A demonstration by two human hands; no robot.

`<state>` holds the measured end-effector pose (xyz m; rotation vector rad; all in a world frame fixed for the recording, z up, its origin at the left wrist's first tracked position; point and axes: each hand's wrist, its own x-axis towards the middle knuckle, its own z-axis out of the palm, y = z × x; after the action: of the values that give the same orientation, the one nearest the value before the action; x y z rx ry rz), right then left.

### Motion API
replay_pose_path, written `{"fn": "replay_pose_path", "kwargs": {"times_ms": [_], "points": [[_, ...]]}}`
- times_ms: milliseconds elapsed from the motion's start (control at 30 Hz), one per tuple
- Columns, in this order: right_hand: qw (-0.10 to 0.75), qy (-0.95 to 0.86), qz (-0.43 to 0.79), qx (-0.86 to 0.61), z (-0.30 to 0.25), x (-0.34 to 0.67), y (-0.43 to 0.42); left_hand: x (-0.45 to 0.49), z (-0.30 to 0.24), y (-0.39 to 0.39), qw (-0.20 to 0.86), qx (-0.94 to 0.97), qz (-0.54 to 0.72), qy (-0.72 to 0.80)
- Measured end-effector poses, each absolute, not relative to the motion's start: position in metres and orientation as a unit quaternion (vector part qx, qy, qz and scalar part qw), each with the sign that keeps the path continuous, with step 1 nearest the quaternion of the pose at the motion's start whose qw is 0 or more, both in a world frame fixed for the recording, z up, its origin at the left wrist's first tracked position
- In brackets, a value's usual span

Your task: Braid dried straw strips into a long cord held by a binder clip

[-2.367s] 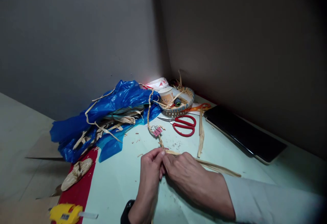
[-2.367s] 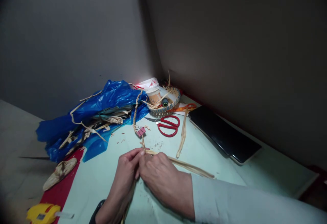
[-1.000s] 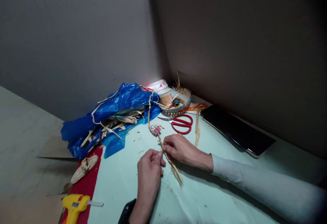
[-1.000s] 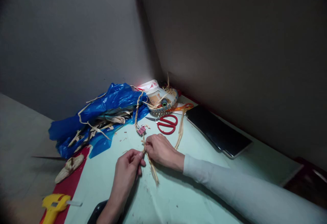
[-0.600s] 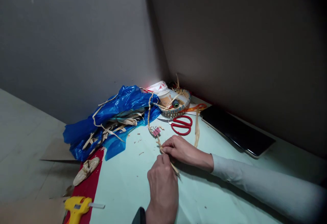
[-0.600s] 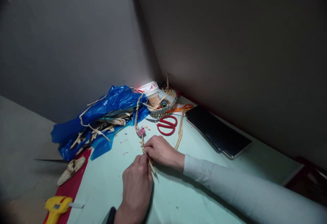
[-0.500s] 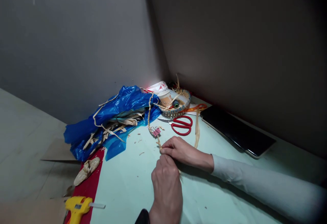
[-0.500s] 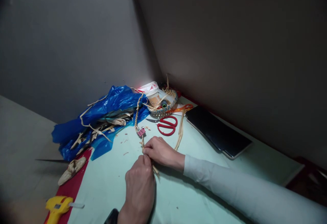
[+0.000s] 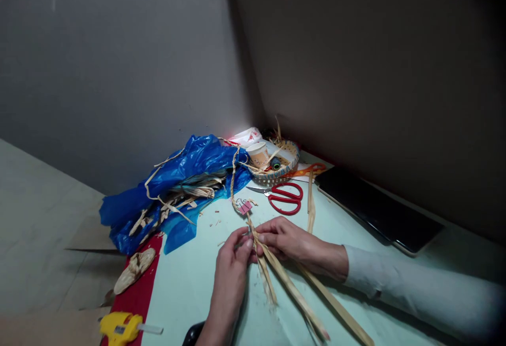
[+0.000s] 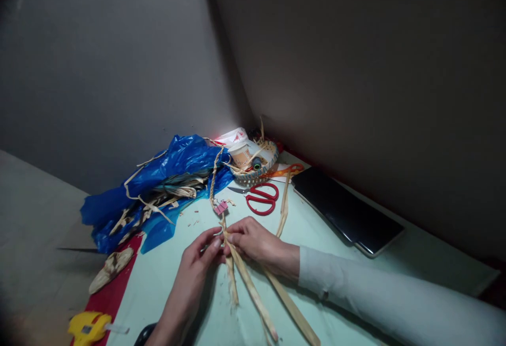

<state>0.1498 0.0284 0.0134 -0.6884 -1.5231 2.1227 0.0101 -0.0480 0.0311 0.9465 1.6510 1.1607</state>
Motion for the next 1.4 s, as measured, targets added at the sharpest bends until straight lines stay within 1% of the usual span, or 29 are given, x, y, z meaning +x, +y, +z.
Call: {"fn": "replay_pose_path", "kwargs": {"times_ms": [67, 167, 367, 500, 600, 667, 767, 833, 933, 1067, 1167, 1267, 1400], "points": [[0.216, -0.539, 0.780, -0.233, 0.011, 0.150, 0.028, 0.013, 0.027, -0.040, 0.491, 0.387, 0.462, 0.629], [0.211, -0.544, 0.783, -0.217, 0.009, 0.152, 0.029, 0.015, 0.024, -0.036, 0.532, 0.393, 0.452, 0.599], [0.220, -0.613, 0.721, -0.239, 0.008, 0.160, 0.034, 0.007, 0.026, -0.032, 0.596, 0.362, 0.413, 0.585], [0.187, -0.698, 0.628, -0.291, 0.009, 0.166, 0.036, 0.008, 0.036, -0.026, 0.574, 0.387, 0.341, 0.636], [0.178, -0.718, 0.606, -0.294, 0.013, 0.169, 0.034, 0.011, 0.037, -0.028, 0.540, 0.429, 0.307, 0.656], [0.174, -0.734, 0.586, -0.296, 0.016, 0.170, 0.033, 0.014, 0.032, -0.032, 0.557, 0.410, 0.323, 0.646], [0.158, -0.762, 0.547, -0.309, 0.021, 0.171, 0.033, 0.018, 0.019, -0.038, 0.602, 0.328, 0.375, 0.624], [0.146, -0.786, 0.514, -0.310, 0.022, 0.171, 0.034, 0.019, 0.013, -0.040, 0.590, 0.310, 0.402, 0.628], [0.120, -0.828, 0.450, -0.311, 0.024, 0.173, 0.037, 0.020, 0.010, -0.041, 0.537, 0.337, 0.424, 0.647], [0.100, -0.864, 0.381, -0.313, 0.031, 0.178, 0.039, 0.019, 0.011, -0.039, 0.496, 0.370, 0.411, 0.669], [0.085, -0.877, 0.331, -0.339, 0.039, 0.181, 0.035, 0.022, 0.014, -0.037, 0.469, 0.382, 0.392, 0.693], [0.076, -0.872, 0.324, -0.359, 0.043, 0.179, 0.027, 0.027, 0.017, -0.036, 0.436, 0.382, 0.385, 0.718], [0.101, -0.886, 0.307, -0.333, 0.035, 0.172, 0.010, 0.032, 0.019, -0.036, 0.434, 0.372, 0.412, 0.710]]}}
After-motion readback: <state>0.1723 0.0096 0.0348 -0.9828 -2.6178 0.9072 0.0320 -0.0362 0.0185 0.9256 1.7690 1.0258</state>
